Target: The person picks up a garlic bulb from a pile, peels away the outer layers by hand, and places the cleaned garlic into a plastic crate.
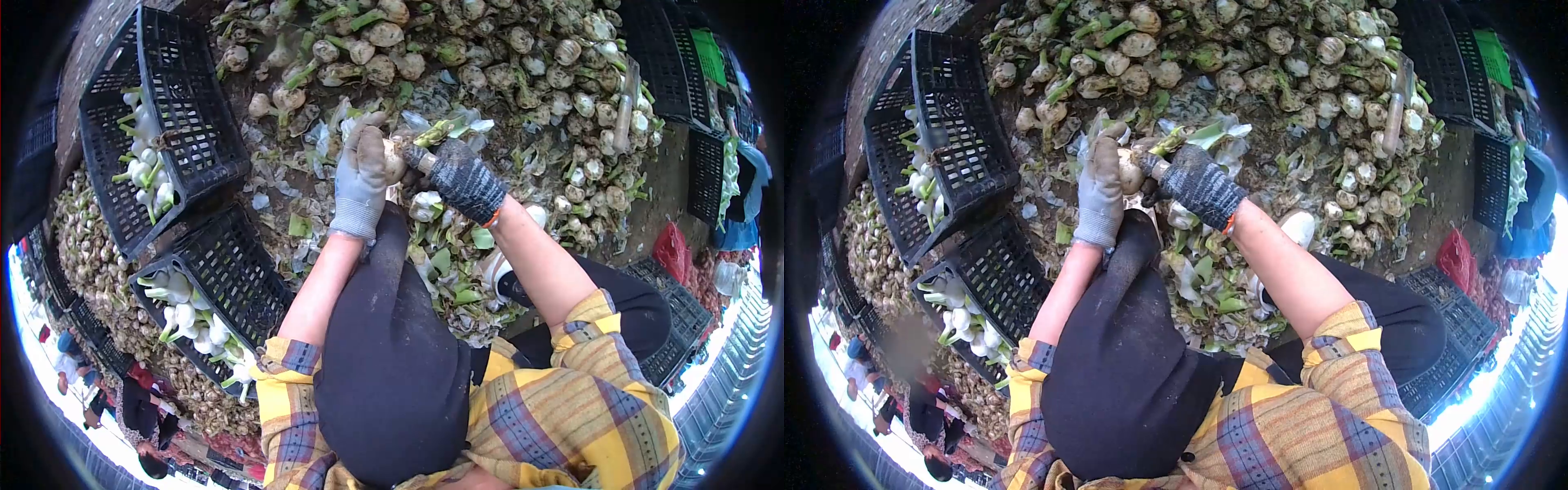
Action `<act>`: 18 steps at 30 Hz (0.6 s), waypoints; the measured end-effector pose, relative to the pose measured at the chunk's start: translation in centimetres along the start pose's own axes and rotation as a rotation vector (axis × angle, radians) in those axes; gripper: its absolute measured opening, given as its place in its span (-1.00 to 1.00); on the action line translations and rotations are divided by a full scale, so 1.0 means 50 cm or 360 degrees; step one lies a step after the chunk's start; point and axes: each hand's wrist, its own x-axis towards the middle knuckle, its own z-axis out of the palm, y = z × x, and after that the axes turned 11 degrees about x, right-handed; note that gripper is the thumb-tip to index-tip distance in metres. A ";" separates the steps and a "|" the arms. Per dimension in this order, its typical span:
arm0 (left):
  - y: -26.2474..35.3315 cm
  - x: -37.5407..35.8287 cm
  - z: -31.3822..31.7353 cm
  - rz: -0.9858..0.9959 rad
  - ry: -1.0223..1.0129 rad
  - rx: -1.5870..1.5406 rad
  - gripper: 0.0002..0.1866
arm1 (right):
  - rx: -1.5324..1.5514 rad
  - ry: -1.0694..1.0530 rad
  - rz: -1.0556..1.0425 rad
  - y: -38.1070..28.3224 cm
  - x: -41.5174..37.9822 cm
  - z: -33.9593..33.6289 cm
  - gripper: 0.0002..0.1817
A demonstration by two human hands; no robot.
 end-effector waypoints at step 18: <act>0.002 -0.003 0.007 -0.0292 0.0082 0.0027 -0.36 | 0.0195 0.0067 -0.0046 0.006 -0.011 0.012 -0.55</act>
